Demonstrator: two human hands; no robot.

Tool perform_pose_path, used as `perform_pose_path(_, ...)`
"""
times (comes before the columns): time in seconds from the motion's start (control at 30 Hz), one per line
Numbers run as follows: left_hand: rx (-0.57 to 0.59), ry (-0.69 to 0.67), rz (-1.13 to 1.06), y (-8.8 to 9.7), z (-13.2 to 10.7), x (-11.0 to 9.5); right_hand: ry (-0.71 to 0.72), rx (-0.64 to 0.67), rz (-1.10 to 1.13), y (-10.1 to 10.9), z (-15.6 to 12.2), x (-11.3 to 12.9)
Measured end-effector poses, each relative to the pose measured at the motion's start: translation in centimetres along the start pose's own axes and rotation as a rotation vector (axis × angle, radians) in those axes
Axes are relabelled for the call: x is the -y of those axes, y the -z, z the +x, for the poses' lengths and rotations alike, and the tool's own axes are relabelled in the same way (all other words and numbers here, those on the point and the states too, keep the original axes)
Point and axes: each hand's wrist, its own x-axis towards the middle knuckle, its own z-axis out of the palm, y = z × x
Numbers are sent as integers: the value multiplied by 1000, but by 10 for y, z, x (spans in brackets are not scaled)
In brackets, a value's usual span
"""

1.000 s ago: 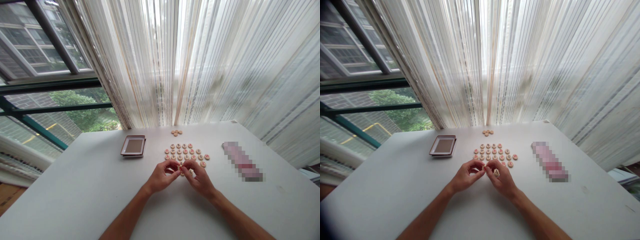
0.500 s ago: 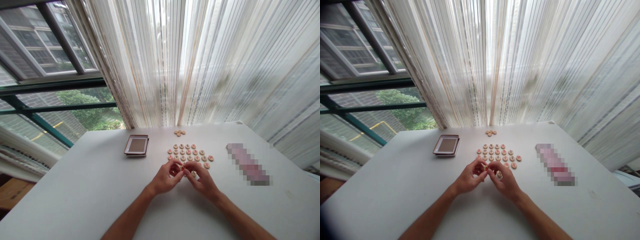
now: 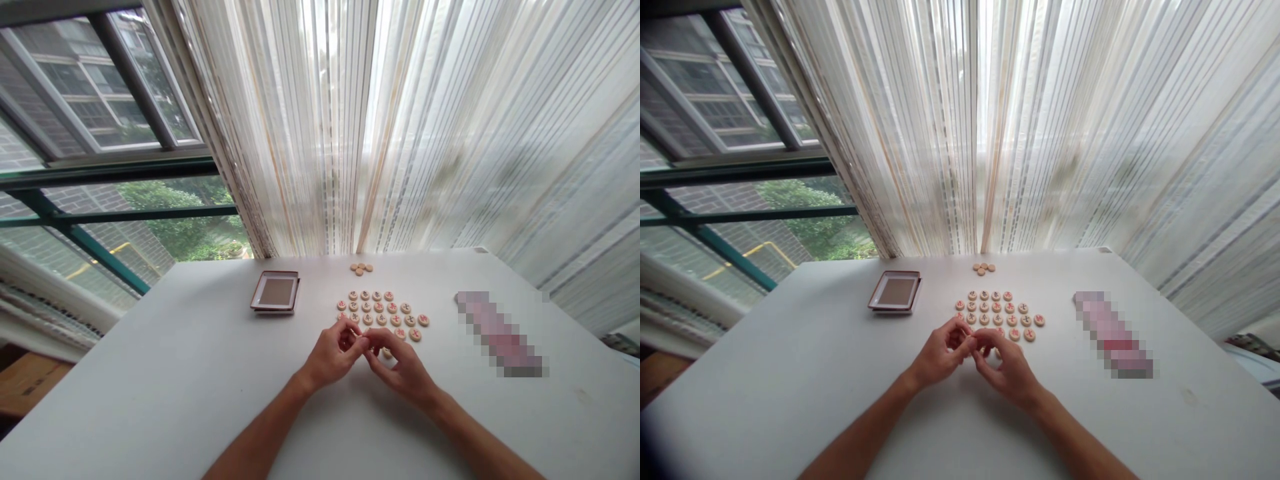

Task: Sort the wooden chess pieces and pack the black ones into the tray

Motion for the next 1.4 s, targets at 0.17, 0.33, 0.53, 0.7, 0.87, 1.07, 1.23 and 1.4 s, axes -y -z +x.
perform_pose_path(0.17,8,-26,23,1,-1,-4,-14,15,-28,0,-2,-3)
perform_pose_path(0.33,30,-24,16,3,-2,-3,-18,14,-27,-1,-1,-4)
perform_pose_path(0.53,69,-27,-66,7,-2,-1,-29,-12,-4,0,-1,-6)
perform_pose_path(0.7,66,-61,-4,7,-1,1,-25,-13,3,1,-1,-6)
perform_pose_path(0.87,25,-59,97,7,-1,0,-5,6,-45,0,-1,-2)
perform_pose_path(1.07,39,-66,100,9,-1,-9,-19,23,-55,0,0,0)
perform_pose_path(1.23,66,-67,88,13,-1,-11,-17,10,-40,0,0,-1)
perform_pose_path(1.4,123,-78,141,19,-2,-10,-13,3,-17,1,1,1)
